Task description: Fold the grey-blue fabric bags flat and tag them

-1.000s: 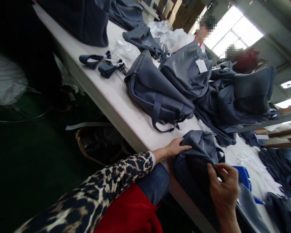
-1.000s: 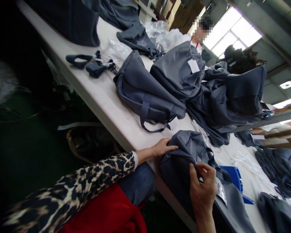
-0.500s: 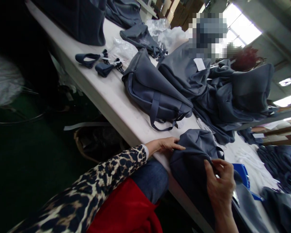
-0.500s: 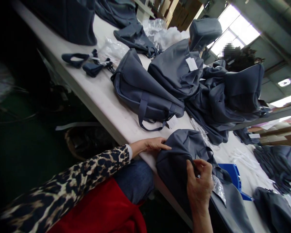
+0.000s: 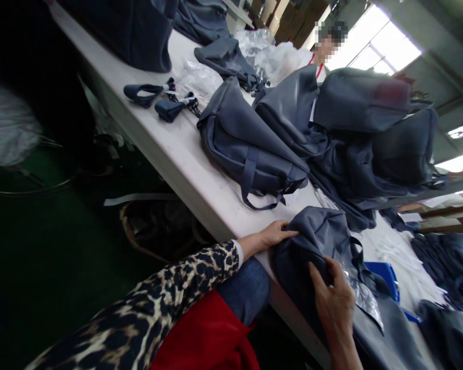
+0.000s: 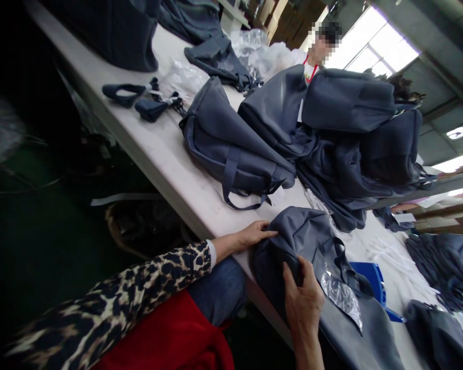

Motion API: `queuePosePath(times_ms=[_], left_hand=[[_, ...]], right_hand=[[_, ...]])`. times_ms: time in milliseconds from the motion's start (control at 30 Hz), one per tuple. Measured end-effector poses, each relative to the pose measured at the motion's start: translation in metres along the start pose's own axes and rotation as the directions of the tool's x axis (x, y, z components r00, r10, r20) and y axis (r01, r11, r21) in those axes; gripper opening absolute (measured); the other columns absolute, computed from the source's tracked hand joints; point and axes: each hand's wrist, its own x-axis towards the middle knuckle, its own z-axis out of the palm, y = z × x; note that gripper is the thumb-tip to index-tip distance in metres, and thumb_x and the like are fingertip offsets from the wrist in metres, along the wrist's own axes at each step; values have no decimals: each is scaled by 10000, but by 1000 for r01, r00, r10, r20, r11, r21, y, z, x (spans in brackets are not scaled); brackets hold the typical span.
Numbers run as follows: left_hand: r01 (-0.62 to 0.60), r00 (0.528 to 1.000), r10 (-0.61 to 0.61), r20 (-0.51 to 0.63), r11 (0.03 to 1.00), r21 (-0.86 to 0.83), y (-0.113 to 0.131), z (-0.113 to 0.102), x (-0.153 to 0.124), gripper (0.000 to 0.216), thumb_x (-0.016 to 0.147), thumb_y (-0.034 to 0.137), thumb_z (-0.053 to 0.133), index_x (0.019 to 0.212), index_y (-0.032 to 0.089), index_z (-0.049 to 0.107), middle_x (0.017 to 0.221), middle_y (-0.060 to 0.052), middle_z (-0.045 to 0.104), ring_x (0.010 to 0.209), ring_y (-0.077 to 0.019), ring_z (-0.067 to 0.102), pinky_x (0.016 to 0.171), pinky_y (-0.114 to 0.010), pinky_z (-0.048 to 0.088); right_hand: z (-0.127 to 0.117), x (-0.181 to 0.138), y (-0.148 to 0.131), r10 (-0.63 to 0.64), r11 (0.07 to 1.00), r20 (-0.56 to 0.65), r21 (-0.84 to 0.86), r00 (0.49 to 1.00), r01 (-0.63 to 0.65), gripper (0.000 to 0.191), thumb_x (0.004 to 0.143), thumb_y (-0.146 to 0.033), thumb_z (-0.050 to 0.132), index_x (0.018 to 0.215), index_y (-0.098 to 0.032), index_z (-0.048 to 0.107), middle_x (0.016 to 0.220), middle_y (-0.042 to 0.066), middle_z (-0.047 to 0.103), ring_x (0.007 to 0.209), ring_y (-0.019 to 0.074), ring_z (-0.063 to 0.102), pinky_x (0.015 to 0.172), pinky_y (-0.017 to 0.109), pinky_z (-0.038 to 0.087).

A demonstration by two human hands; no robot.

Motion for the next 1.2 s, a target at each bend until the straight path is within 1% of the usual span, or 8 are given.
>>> queuePosePath(times_ms=[167,267,500,600,700,900,1067,1200], left_hand=[[207,967,-172,190,961,-182,9,-9,-10,559,585,486,870,981,125,708,973,-78,721,856,-176,648,902,-337,478],[238,952,-194,238,955,-174,8,-12,-12,575,545,474,889,963,116,723,963,-78,726,825,-169,651,899,-340,482],[135,983,-116,140,982,-131,1,-8,-3,577,521,436,900,961,109,720,906,-47,720,776,-161,630,868,-345,483],[211,957,-175,232,968,-138,6,-9,-7,598,573,460,883,1036,126,706,934,-47,718,796,-152,642,851,-313,488],[349,897,-287,335,927,-140,12,-13,-14,600,593,495,874,1054,159,688,921,-31,710,750,-131,643,791,-291,503],[436,824,-343,451,892,-117,12,-18,-16,563,527,411,928,959,139,690,927,-38,702,782,-142,649,717,-256,506],[422,816,-323,479,900,-112,9,-19,-15,537,572,380,914,1002,161,678,925,-9,685,736,-100,629,650,-207,480],[405,820,-291,493,903,-141,10,-16,-17,556,543,366,929,988,147,678,934,-26,688,772,-117,641,688,-224,493]], right_hand=[[0,1,-3,100,995,-128,11,987,-99,713,710,-701,632,1163,-150,613,833,67,651,692,217,588,654,329,447],[7,-3,-4,171,985,-136,-4,976,-174,718,674,-714,668,1105,-142,627,768,47,634,647,208,571,623,319,432],[12,-2,-7,-40,999,-119,3,992,41,588,858,-563,506,1297,-184,605,1132,129,684,929,273,634,820,388,457],[0,6,-8,21,1000,-136,-11,990,-23,615,808,-580,562,1262,-168,611,990,109,695,824,256,627,748,367,458],[-11,11,-9,139,990,-129,-7,982,-141,695,722,-647,629,1210,-152,605,832,71,667,701,229,593,661,341,438],[-24,17,-8,192,971,-38,-140,981,-195,638,696,-755,572,982,-194,668,820,92,684,733,273,605,689,380,429],[-35,21,-6,212,964,-47,-154,976,-217,663,664,-794,560,940,-203,679,763,84,682,711,283,606,676,377,417],[-38,24,-9,232,958,-30,-166,972,-233,628,654,-783,563,901,-217,679,768,77,688,711,280,608,669,368,408]])
